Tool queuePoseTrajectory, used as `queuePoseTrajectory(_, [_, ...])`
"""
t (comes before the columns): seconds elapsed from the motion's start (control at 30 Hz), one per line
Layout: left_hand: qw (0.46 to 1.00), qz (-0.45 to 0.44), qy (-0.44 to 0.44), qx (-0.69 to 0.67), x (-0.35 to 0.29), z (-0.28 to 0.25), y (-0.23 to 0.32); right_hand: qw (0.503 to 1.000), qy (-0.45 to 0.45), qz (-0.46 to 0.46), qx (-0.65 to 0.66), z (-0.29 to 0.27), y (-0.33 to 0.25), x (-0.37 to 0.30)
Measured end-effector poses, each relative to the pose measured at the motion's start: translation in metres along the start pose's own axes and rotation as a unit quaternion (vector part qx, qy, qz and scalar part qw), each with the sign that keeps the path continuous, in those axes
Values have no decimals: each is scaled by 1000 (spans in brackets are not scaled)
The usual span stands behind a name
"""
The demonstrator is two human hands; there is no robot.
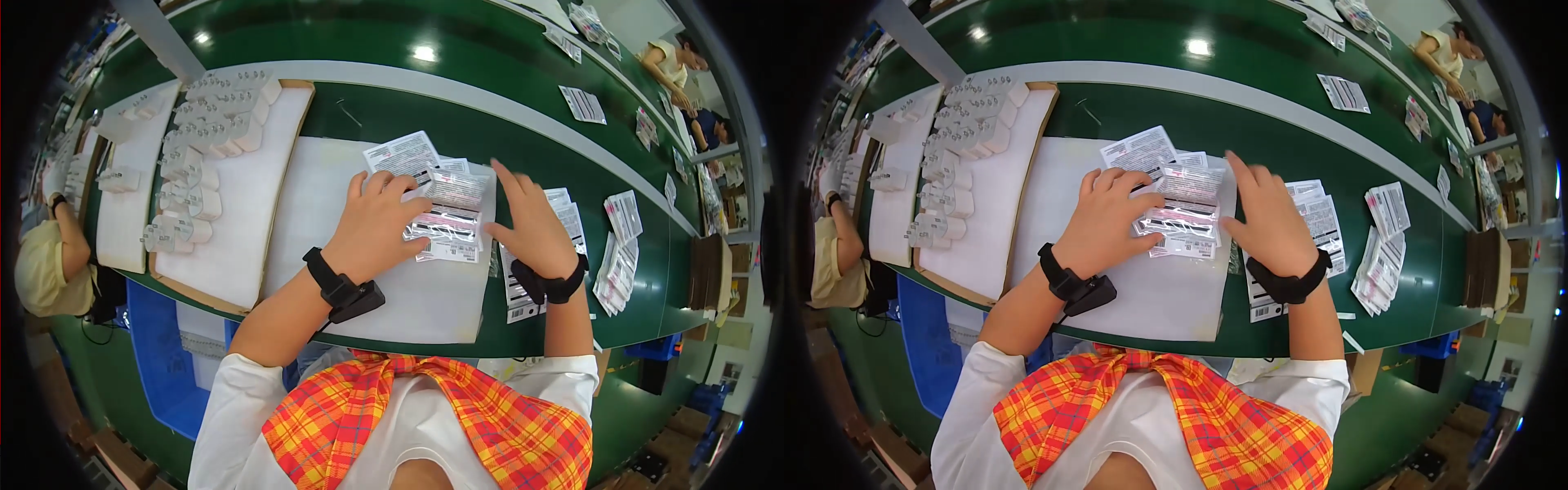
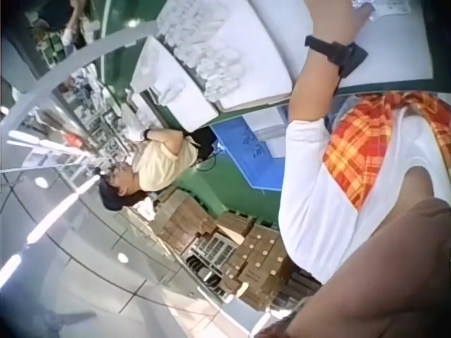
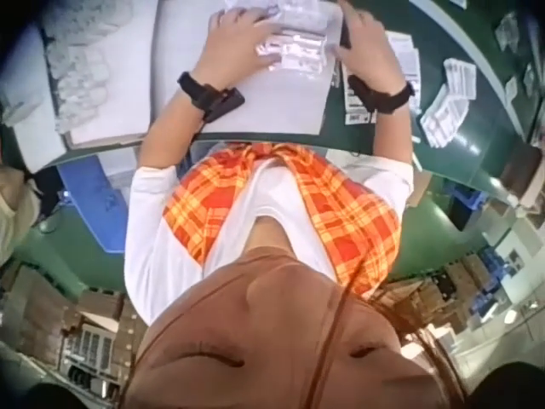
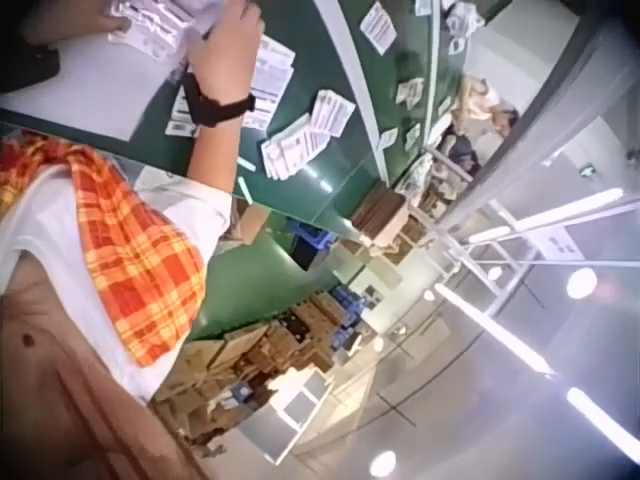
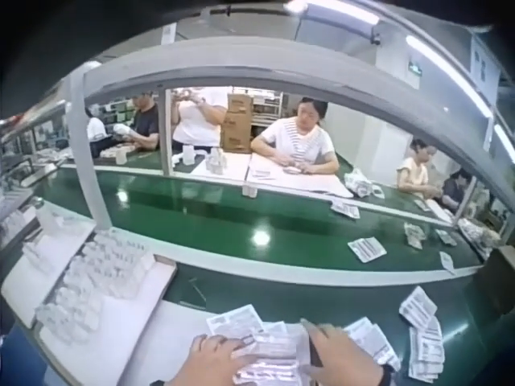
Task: The person packages chargers by hand, picking up a charger from a tray, sliding it into a plastic pouch, and folding the pouch closed before placing it on a stack.
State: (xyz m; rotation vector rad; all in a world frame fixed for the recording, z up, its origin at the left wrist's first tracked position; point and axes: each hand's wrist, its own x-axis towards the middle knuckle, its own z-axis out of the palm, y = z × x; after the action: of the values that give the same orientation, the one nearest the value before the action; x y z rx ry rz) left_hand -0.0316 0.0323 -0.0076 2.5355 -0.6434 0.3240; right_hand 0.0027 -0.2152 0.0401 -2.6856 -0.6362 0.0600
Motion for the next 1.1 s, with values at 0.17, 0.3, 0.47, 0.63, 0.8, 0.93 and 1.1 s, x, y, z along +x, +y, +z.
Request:
queuePoseTrajectory(0.17, [996,12,-53,-65,8,1,-9,989,-42,-142,-25,6,2,46])
queuePoseTrajectory(0.3, [998,-30,33,-34,14,10,-25,996,47,-58,57,-34,49,94])
queuePoseTrajectory(0.47, [999,-39,18,-11,11,13,-30,976,170,-111,-79,-11,38,113])
queuePoseTrajectory(0.63, [993,-60,18,-98,17,19,-33,962,-95,-241,86,39,-40,49])
queuePoseTrajectory(0.8, [997,-52,-45,-23,19,24,-38,965,-112,-237,7,47,-51,44])
queuePoseTrajectory(0.93, [998,-23,-36,49,10,31,-42,949,-196,-242,41,30,-49,20])
queuePoseTrajectory(1.1, [997,-11,-55,52,0,12,-32,925,-275,-240,105,-5,-53,-3])
